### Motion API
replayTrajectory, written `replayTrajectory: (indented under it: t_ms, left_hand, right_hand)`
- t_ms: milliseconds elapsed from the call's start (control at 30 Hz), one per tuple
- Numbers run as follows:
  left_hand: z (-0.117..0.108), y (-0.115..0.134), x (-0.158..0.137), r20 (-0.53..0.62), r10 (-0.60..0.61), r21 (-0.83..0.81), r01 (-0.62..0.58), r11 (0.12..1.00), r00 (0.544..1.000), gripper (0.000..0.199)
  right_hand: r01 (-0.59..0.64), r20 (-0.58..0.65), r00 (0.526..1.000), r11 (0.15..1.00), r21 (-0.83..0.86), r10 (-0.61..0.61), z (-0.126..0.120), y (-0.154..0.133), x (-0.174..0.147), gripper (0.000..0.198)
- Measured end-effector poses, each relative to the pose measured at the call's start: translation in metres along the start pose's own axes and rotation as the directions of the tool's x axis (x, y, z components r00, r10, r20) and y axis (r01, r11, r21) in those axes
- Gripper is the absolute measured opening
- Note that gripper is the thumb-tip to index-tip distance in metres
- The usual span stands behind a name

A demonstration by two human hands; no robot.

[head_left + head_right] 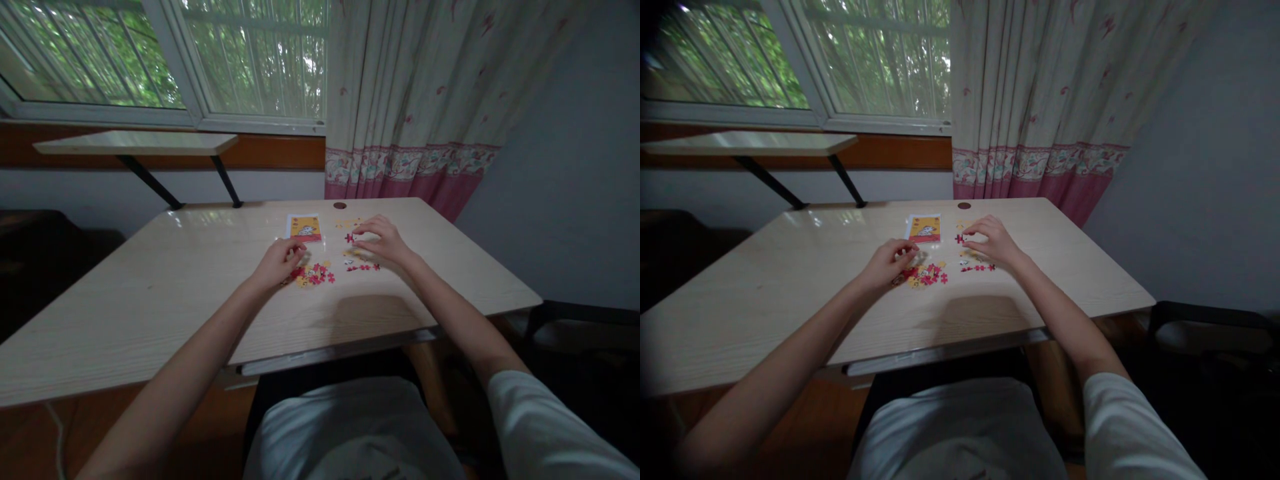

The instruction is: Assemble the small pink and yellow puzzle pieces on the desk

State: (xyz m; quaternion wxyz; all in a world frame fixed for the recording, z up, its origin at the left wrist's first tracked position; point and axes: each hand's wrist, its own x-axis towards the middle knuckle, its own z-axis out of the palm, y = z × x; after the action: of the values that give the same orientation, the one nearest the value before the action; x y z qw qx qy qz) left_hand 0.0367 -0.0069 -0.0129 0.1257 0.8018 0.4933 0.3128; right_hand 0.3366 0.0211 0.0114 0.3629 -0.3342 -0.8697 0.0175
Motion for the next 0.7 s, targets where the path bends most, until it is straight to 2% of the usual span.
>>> replayTrajectory:
  t_ms: [67, 133, 167, 200, 267, 333, 400, 533, 600, 700]
  left_hand:
    - [-0.002, -0.002, 0.0, 0.008, 0.005, 0.02, -0.005, 1.0, 1.0, 0.022]
    - [-0.002, -0.004, 0.0, 0.009, 0.008, 0.024, -0.009, 1.0, 1.0, 0.022]
    - [-0.002, -0.004, 0.0, 0.011, 0.011, 0.024, -0.011, 1.0, 1.0, 0.022]
    - [-0.002, -0.005, 0.0, 0.014, 0.014, 0.025, -0.014, 1.0, 1.0, 0.022]
    - [-0.002, -0.005, 0.001, 0.02, 0.017, 0.026, -0.018, 1.0, 1.0, 0.023]
    - [-0.002, -0.005, 0.001, 0.022, 0.023, 0.023, -0.023, 0.999, 0.999, 0.022]
    - [-0.002, -0.006, 0.001, 0.026, 0.029, 0.022, -0.029, 0.999, 0.999, 0.022]
    - [-0.002, -0.007, 0.001, 0.016, 0.028, 0.028, -0.029, 0.999, 0.999, 0.021]
    - [-0.002, -0.008, 0.001, 0.011, 0.026, 0.035, -0.026, 0.999, 1.0, 0.021]
    - [-0.003, -0.008, 0.002, 0.014, 0.03, 0.042, -0.03, 0.999, 0.999, 0.021]
  right_hand:
    - [-0.036, 0.12, 0.992, 0.999, -0.005, 0.036, -0.009, 0.004, 0.001, 0.023]
    - [-0.135, 0.273, 0.952, 0.99, -0.034, 0.139, -0.02, 0.012, 0.0, 0.021]
    - [-0.215, 0.355, 0.908, 0.975, -0.06, 0.222, -0.025, 0.017, -0.002, 0.022]
    - [-0.305, 0.435, 0.844, 0.948, -0.092, 0.314, -0.031, 0.022, -0.006, 0.022]
    - [-0.457, 0.566, 0.686, 0.876, -0.153, 0.457, -0.04, 0.035, -0.014, 0.026]
    - [-0.536, 0.655, 0.561, 0.825, -0.178, 0.506, -0.047, 0.047, -0.022, 0.03]
    - [-0.57, 0.716, 0.489, 0.803, -0.171, 0.499, -0.05, 0.056, -0.028, 0.034]
    - [-0.6, 0.786, 0.395, 0.781, -0.171, 0.476, -0.047, 0.061, -0.029, 0.045]
    - [-0.607, 0.797, 0.383, 0.778, -0.164, 0.467, -0.043, 0.06, -0.028, 0.05]
    - [-0.61, 0.788, 0.393, 0.776, -0.162, 0.473, -0.038, 0.06, -0.027, 0.047]
